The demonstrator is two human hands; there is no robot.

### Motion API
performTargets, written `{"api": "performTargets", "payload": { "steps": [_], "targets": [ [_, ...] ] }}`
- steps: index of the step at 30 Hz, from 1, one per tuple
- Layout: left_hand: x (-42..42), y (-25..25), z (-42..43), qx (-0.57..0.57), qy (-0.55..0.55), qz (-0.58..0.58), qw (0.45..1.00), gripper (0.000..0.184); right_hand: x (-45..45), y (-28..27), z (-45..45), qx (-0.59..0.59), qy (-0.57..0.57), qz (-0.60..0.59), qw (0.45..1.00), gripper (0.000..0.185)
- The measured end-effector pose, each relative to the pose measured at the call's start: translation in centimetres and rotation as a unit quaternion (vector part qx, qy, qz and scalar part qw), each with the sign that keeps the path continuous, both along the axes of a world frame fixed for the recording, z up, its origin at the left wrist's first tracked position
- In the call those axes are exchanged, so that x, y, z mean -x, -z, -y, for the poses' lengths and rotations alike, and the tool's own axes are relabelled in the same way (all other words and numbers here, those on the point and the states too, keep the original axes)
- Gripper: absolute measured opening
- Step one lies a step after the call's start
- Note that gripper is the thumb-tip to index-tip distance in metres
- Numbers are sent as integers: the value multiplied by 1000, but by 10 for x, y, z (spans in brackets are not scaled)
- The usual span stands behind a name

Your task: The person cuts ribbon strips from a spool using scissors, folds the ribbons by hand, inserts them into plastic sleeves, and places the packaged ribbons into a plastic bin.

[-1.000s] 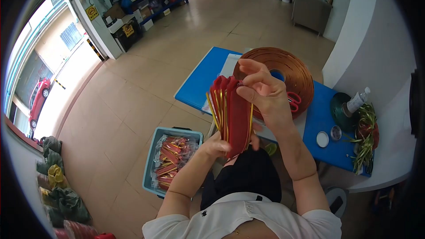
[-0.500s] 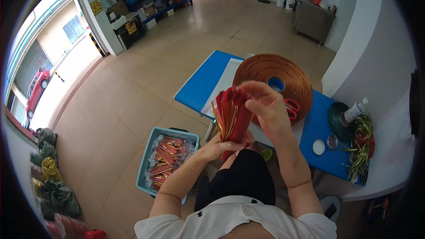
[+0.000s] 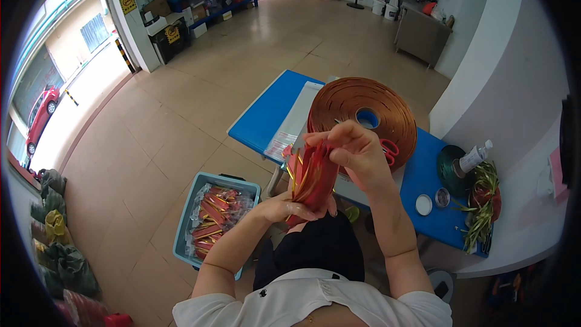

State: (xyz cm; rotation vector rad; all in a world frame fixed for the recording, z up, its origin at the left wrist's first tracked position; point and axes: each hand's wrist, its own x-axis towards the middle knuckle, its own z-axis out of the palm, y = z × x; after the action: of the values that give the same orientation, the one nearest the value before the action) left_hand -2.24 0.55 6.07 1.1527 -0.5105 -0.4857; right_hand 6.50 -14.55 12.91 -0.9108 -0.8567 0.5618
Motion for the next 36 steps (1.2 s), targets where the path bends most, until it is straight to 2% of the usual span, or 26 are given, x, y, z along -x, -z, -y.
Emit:
{"api": "performTargets", "payload": {
  "steps": [3, 6, 9, 12, 15, 18, 21, 24, 27, 30, 33, 35, 36],
  "targets": [
    [0, 12, 1, 17, -34, -4, 999, 44, 4, -1, -5, -44, 83, 69, 993, 37],
    [1, 14, 0, 47, -37, -70, 996, 47, 3, 1, -3, 19, 223, 274, 936, 36],
    [1, 14, 3, 59, -49, -63, 995, 47, 2, 0, 1, 54, 243, 304, 920, 26],
    [4, 7, 1, 14, -65, -14, 998, 43, -5, 4, 5, 75, 202, 276, 937, 18],
    [8, -6, -3, -74, -75, 47, 993, 38, 1, 3, 0, 3, 100, 79, 992, 15],
    [17, -19, -2, -108, -106, 5, 988, 39, 0, 4, 4, 30, 62, 7, 998, 14],
    [19, -31, -8, -130, -51, -28, 990, 40, -2, -3, 10, 76, -41, -39, 996, 12],
    [12, -24, -18, -156, 44, 7, 987, 40, -2, -4, 12, 93, -92, -28, 991, 10],
    [7, -9, -19, -96, 72, 18, 993, 48, 5, -7, 11, 95, -35, -36, 994, 6],
    [6, -7, -19, -61, 74, -59, 994, 52, 12, -3, 5, 77, 116, 37, 990, 10],
    [3, 24, -1, 93, 44, 28, 994, 61, 16, -2, 2, 26, 140, 59, 988, 11],
    [7, -7, 5, 251, 127, -127, 951, 62, 15, 1, -4, -102, 47, 21, 993, 10],
    [11, -17, 14, 309, 85, -179, 930, 62, 15, 5, -8, -166, -1, 0, 986, 10]
  ]
}}
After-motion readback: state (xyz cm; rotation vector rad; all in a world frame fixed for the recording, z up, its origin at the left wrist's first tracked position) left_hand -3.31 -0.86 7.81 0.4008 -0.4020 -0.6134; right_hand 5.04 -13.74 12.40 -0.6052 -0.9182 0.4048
